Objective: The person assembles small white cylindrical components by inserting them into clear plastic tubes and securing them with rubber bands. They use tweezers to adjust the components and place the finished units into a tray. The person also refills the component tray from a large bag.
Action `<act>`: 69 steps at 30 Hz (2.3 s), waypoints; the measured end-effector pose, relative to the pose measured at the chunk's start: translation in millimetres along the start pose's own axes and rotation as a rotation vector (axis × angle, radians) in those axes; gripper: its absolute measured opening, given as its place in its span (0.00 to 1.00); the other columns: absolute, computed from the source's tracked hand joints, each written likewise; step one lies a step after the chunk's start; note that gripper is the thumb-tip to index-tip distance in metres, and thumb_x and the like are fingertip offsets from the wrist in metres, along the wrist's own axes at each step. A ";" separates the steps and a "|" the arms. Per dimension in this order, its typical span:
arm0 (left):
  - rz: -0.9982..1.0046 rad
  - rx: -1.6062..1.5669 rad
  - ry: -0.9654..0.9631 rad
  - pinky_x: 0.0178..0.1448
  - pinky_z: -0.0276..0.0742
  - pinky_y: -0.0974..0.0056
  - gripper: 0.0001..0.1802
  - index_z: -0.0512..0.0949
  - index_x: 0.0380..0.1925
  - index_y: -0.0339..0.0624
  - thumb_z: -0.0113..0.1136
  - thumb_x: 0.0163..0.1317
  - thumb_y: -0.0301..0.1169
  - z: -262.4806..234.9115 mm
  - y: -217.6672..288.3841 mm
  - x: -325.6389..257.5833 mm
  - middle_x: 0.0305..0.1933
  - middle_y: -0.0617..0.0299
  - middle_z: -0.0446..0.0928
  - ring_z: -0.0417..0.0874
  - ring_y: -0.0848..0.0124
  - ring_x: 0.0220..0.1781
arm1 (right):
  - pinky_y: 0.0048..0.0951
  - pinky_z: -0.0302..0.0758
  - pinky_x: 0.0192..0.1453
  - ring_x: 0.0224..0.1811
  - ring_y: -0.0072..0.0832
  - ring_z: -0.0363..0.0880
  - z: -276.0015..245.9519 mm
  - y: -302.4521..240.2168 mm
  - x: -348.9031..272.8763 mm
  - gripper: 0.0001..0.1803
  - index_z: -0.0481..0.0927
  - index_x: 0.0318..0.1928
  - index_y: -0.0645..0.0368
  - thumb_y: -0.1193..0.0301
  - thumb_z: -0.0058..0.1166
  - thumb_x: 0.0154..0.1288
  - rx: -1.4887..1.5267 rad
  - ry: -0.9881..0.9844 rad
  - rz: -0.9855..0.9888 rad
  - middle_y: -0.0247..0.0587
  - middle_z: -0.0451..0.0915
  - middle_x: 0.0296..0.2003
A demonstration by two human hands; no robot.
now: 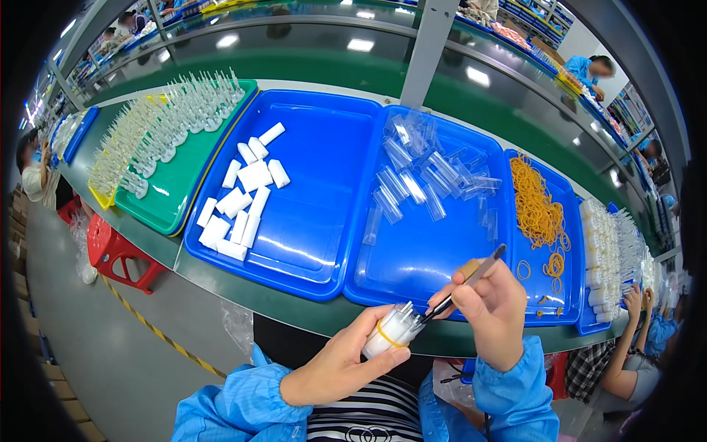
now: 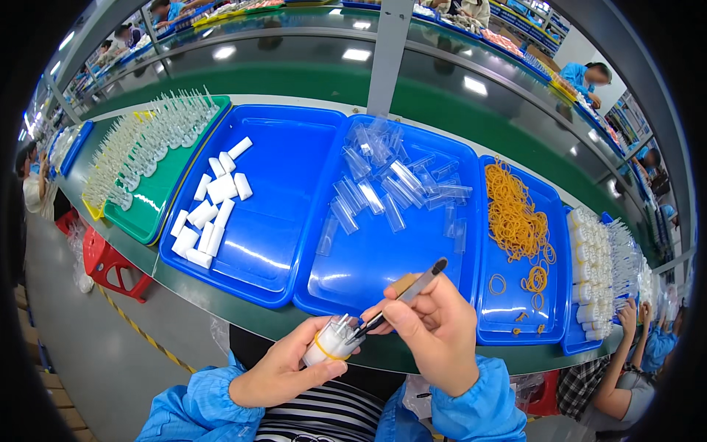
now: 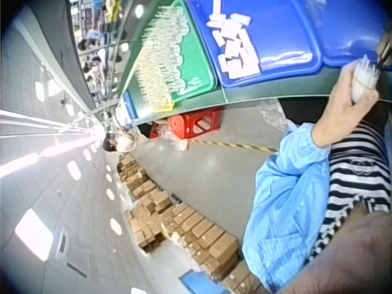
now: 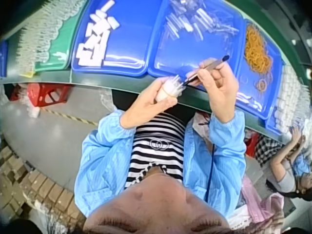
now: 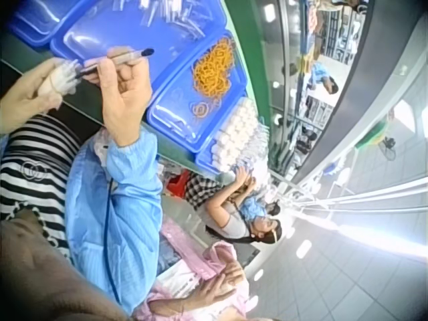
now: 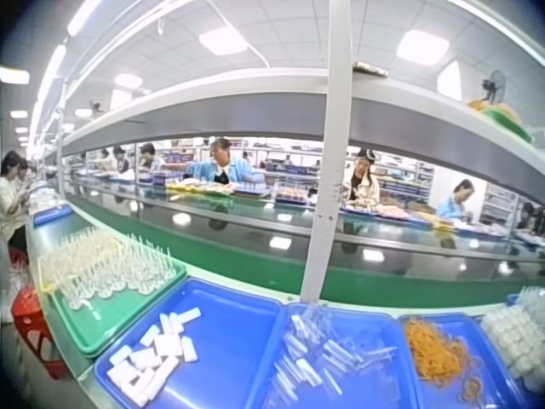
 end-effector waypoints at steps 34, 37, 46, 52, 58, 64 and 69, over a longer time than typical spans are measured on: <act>0.279 0.527 0.153 0.59 0.77 0.57 0.37 0.61 0.69 0.34 0.66 0.65 0.31 2.5 20.1 -4.2 0.59 0.44 0.72 0.80 0.53 0.57 | 0.28 0.86 0.42 0.40 0.33 0.87 -7.1 -5.0 -11.5 0.12 0.70 0.50 0.70 0.74 0.55 0.73 -0.020 0.140 -0.071 0.56 0.85 0.37; 0.285 0.530 0.157 0.58 0.77 0.56 0.37 0.60 0.70 0.35 0.66 0.64 0.31 2.1 21.6 -4.2 0.58 0.44 0.72 0.80 0.53 0.55 | 0.28 0.86 0.42 0.40 0.33 0.88 -3.2 -1.1 -8.9 0.13 0.70 0.51 0.70 0.74 0.54 0.73 0.028 0.115 -0.045 0.56 0.85 0.37; 0.301 0.610 0.184 0.54 0.77 0.53 0.36 0.60 0.69 0.33 0.64 0.65 0.31 2.6 26.8 -4.3 0.54 0.43 0.73 0.80 0.49 0.53 | 0.29 0.85 0.43 0.40 0.34 0.88 -0.5 -23.0 -21.2 0.10 0.74 0.45 0.71 0.80 0.59 0.68 -0.370 0.135 -0.244 0.52 0.85 0.39; 0.314 0.600 0.193 0.54 0.78 0.55 0.37 0.61 0.69 0.34 0.66 0.64 0.32 1.1 27.6 -4.4 0.54 0.43 0.73 0.81 0.51 0.52 | 0.30 0.87 0.43 0.41 0.34 0.87 -3.0 -12.2 -10.3 0.11 0.70 0.49 0.71 0.77 0.54 0.72 -0.052 0.171 -0.077 0.55 0.84 0.37; 0.340 0.632 0.205 0.54 0.78 0.55 0.37 0.61 0.69 0.34 0.67 0.63 0.32 3.3 31.7 -4.5 0.54 0.44 0.73 0.81 0.51 0.51 | 0.29 0.87 0.42 0.40 0.33 0.87 -1.2 -2.0 -5.9 0.10 0.71 0.49 0.70 0.78 0.54 0.71 0.051 0.176 0.021 0.52 0.84 0.36; 0.356 0.678 0.216 0.53 0.78 0.56 0.37 0.62 0.69 0.34 0.67 0.62 0.31 2.3 28.1 -4.6 0.53 0.44 0.74 0.81 0.51 0.51 | 0.29 0.87 0.41 0.39 0.31 0.87 0.4 -9.0 -5.5 0.10 0.72 0.49 0.70 0.77 0.54 0.71 -0.139 0.131 -0.017 0.52 0.84 0.36; 0.364 0.651 0.216 0.53 0.78 0.56 0.37 0.62 0.68 0.33 0.67 0.63 0.31 2.4 28.5 -4.6 0.53 0.45 0.74 0.81 0.52 0.51 | 0.29 0.86 0.40 0.38 0.32 0.87 -4.7 -5.3 -3.3 0.11 0.72 0.50 0.70 0.77 0.54 0.72 -0.023 0.138 -0.024 0.53 0.84 0.36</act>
Point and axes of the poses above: each hand's wrist, its own x-axis towards the middle knuckle, its own z-axis out of the palm, y = z × x, the point moved 8 cm from there along x, towards the middle knuckle
